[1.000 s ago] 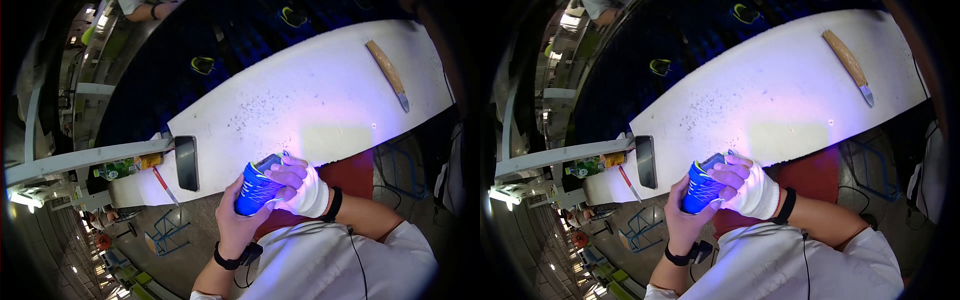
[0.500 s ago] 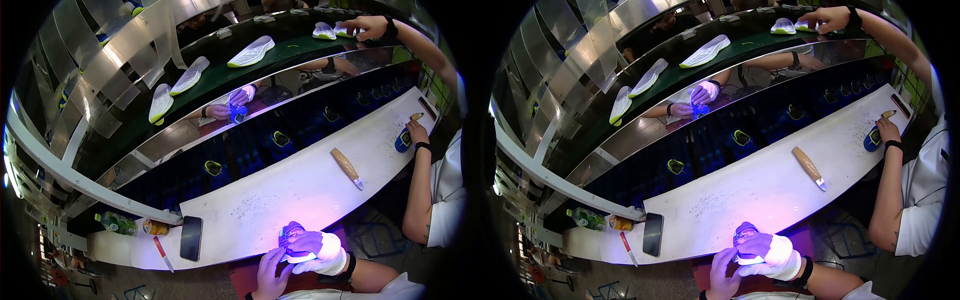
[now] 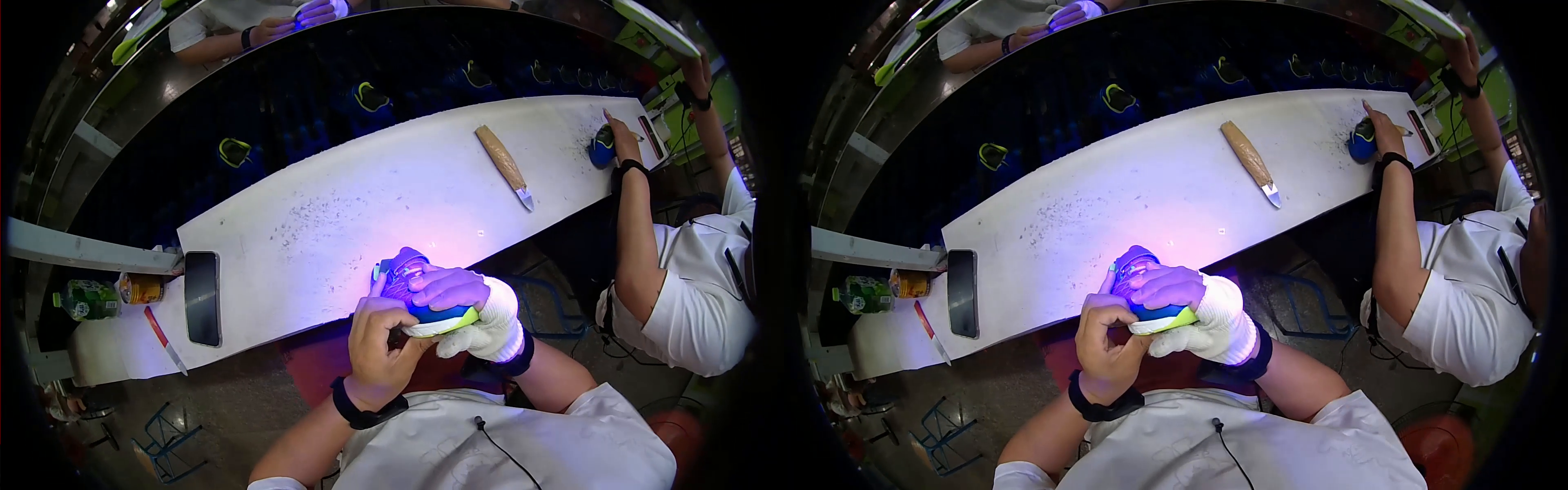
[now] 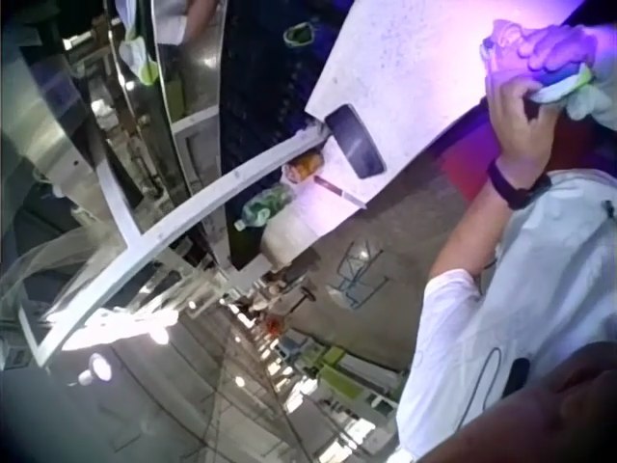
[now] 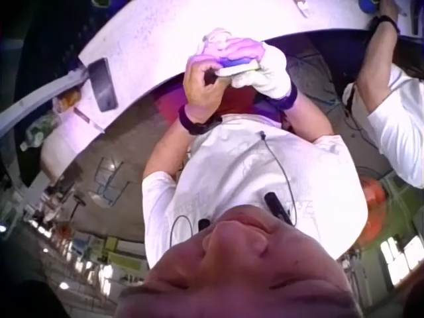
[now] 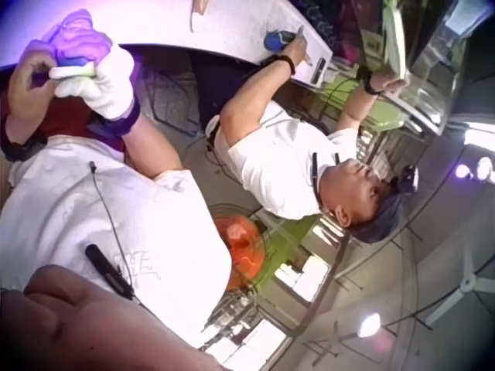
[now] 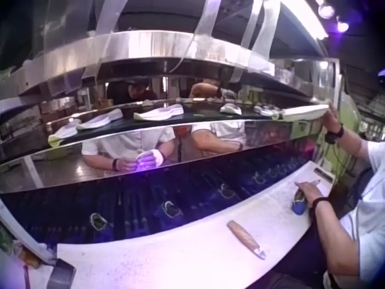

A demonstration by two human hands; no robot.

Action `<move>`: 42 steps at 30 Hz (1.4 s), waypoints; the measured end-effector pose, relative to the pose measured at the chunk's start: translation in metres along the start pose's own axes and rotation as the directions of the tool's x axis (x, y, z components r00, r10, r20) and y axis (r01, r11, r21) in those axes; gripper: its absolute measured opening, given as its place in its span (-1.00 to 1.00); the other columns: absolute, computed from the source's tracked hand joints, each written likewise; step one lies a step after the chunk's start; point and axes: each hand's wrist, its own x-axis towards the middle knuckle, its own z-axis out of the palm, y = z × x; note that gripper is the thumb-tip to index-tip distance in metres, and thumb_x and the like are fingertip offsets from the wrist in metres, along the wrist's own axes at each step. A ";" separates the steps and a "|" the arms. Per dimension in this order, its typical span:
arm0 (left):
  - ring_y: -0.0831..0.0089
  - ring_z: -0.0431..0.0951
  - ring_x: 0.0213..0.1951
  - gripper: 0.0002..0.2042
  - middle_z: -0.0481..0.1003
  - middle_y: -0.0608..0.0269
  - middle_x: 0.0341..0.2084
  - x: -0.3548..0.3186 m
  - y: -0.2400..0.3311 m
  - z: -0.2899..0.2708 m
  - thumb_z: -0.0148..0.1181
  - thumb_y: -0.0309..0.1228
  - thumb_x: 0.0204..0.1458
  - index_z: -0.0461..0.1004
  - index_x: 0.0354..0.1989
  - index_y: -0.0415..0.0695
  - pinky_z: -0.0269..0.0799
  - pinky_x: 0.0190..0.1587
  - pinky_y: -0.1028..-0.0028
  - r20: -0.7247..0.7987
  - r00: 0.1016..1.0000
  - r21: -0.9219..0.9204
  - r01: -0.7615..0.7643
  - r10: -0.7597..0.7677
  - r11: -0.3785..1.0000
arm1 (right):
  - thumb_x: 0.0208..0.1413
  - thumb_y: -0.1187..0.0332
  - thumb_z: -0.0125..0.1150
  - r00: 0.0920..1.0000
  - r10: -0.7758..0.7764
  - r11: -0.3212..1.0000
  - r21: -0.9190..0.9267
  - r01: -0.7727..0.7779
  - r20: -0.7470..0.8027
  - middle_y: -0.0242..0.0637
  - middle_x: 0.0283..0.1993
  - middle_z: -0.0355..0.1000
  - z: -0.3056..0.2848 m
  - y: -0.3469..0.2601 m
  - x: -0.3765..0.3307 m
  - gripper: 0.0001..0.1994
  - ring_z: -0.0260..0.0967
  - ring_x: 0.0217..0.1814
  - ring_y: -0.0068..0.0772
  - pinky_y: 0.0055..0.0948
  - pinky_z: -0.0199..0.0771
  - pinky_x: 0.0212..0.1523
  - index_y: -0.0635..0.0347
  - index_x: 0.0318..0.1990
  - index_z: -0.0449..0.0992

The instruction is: Applying adhesive and inspecting shoe components on an assembly line.

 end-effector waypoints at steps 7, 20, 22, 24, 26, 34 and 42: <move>0.16 0.56 -0.24 -0.53 0.52 0.15 -0.30 0.015 0.001 -0.005 0.69 -0.50 -0.27 0.48 -0.22 -0.15 0.49 0.28 -0.06 0.036 0.991 -0.045 0.133 -0.131 0.990 | 0.07 0.35 0.61 0.991 0.100 0.969 0.237 -0.075 -0.092 -0.05 0.04 0.65 0.005 0.005 -0.001 -0.65 0.57 0.24 0.05 0.13 0.34 0.44 0.14 -0.05 0.57; 0.09 0.33 0.44 -0.25 0.36 0.01 0.41 0.036 -0.008 -0.075 0.62 -0.45 -0.07 0.44 0.38 -0.14 0.26 0.48 0.17 0.329 0.893 0.087 0.295 -0.307 0.951 | 0.38 0.12 0.23 0.726 0.593 0.782 0.038 -0.622 -0.349 -0.16 -0.38 0.56 -0.034 0.031 -0.007 -0.62 0.51 -0.32 -0.52 -0.45 0.52 -0.24 0.36 -0.19 0.63; 0.09 0.50 0.31 -0.29 0.51 -0.01 0.26 0.057 0.003 -0.096 0.62 -0.52 -0.11 0.50 0.30 -0.20 0.40 0.39 0.21 0.265 0.945 0.048 0.186 -0.192 0.981 | 0.45 0.03 0.14 0.754 0.608 0.793 0.221 -0.567 -0.249 -0.19 -0.22 0.57 -0.004 0.031 0.014 -0.56 0.49 -0.17 -0.49 -0.46 0.50 -0.08 0.32 -0.03 0.59; 0.11 0.61 0.18 -0.36 0.58 -0.01 0.17 0.080 0.023 -0.111 0.65 -0.51 -0.16 0.59 0.20 -0.22 0.52 0.27 0.26 0.278 0.958 0.176 0.021 -0.070 0.984 | 0.44 -0.01 0.12 0.846 0.491 0.868 0.034 -0.495 -0.210 -0.08 -0.13 0.57 0.013 0.032 0.033 -0.51 0.54 -0.08 -0.23 -0.32 0.54 0.02 0.35 0.04 0.57; 0.10 0.61 0.13 -0.35 0.60 -0.03 0.10 0.085 0.022 -0.104 0.69 -0.42 -0.19 0.59 0.16 -0.25 0.53 0.21 0.25 0.300 0.953 0.177 -0.009 -0.045 0.984 | 0.34 -0.15 0.15 0.978 0.114 0.981 -0.136 -0.138 -0.176 0.02 0.10 0.46 0.021 0.021 0.057 -0.38 0.48 0.09 -0.08 -0.16 0.52 0.12 0.27 0.21 0.48; 0.18 0.73 -0.28 -0.29 0.66 0.11 -0.34 0.091 -0.002 -0.080 0.78 -0.08 -0.33 0.56 -0.04 -0.20 0.66 -0.14 0.30 0.297 0.920 0.318 0.158 -0.256 0.935 | 0.02 0.05 0.53 0.991 -0.030 0.943 -0.325 0.071 0.130 -0.14 -0.06 0.44 0.026 0.012 0.114 -0.53 0.44 0.02 -0.13 -0.18 0.49 0.07 0.10 0.00 0.58; 0.31 0.77 -0.22 -0.39 0.73 0.09 -0.28 0.096 -0.021 -0.090 0.76 -0.17 -0.26 0.62 -0.07 -0.23 0.65 -0.09 0.35 0.256 0.845 0.145 0.446 -0.469 0.883 | 0.39 0.35 0.04 0.915 0.400 0.591 0.775 -0.224 -0.041 -0.30 -0.25 0.36 0.033 0.041 0.126 -0.80 0.25 -0.24 -0.51 -0.46 0.33 -0.14 0.27 -0.27 0.44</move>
